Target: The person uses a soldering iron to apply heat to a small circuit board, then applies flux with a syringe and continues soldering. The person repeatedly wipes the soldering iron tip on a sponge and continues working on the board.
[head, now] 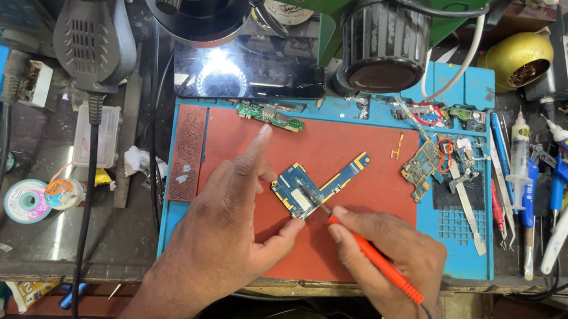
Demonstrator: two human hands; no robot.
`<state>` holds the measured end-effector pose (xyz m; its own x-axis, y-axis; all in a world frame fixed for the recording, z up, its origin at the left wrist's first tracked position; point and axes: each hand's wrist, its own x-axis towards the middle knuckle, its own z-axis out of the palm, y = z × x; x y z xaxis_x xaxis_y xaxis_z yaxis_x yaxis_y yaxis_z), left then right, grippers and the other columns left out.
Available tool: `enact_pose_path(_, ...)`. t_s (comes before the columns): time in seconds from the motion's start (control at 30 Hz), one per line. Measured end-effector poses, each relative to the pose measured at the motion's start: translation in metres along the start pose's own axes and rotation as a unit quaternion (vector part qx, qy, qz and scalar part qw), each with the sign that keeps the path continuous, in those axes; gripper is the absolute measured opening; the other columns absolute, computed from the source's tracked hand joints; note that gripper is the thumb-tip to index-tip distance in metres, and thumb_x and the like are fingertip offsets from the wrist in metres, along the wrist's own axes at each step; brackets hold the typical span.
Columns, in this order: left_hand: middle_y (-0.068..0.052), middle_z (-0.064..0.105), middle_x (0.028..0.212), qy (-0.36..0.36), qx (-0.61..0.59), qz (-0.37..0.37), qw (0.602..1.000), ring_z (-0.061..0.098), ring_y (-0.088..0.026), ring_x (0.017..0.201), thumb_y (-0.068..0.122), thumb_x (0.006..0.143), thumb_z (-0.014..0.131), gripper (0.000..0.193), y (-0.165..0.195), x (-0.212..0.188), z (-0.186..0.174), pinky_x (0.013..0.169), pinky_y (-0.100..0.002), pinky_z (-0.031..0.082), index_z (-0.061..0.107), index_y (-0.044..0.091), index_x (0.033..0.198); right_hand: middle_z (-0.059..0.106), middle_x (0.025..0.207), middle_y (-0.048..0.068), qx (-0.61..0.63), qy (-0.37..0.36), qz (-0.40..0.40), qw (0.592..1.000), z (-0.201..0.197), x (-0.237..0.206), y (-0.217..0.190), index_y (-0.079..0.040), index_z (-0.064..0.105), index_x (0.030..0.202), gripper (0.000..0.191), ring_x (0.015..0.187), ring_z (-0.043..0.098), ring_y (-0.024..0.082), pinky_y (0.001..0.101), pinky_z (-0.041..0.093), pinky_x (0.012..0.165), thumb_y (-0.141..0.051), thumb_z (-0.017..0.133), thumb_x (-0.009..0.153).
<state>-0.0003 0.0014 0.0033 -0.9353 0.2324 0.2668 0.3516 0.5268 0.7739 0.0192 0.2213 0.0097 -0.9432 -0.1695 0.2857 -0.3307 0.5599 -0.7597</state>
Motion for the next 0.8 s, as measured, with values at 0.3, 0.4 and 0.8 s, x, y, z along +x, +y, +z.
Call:
enact_pose_path(0.3,-0.013,0.063,0.106,0.001,-0.003,0.008,1.000,0.064,-0.030,0.099,0.016,0.078,0.086,0.103,-0.0014,-0.0020,-0.0003,0.084,-0.043,0.054,0.022,0.000,0.157,0.078,0.083,0.008,-0.004,-0.003,0.022,1.000,0.0004,0.0000,-0.0010,-0.003,0.078,0.107,0.025,0.068,0.074,0.012,0.0231,0.055,0.060,-0.008,0.081,0.082)
enact_pose_path(0.4,-0.013,0.064,0.105,-0.003,-0.012,-0.002,1.000,0.066,-0.029,0.099,0.016,0.079,0.086,0.102,-0.0020,-0.0015,0.0000,0.083,-0.042,0.055,0.023,0.001,0.157,0.078,0.087,0.009,0.009,0.011,0.019,1.000,0.0015,0.0000,-0.0012,-0.002,0.077,0.107,0.024,0.071,0.074,0.013,0.0233,0.056,0.062,-0.006,0.080,0.084)
enact_pose_path(0.8,-0.013,0.067,0.104,0.000,-0.023,-0.012,1.000,0.065,-0.026,0.091,0.017,0.078,0.087,0.105,-0.0034,-0.0025,0.0007,0.080,-0.040,0.056,0.020,0.003,0.158,0.078,0.089,0.010,0.015,0.011,0.013,1.000,0.0024,0.0014,-0.0023,-0.003,0.076,0.108,0.025,0.072,0.075,0.014,0.0246,0.056,0.063,-0.007,0.080,0.084)
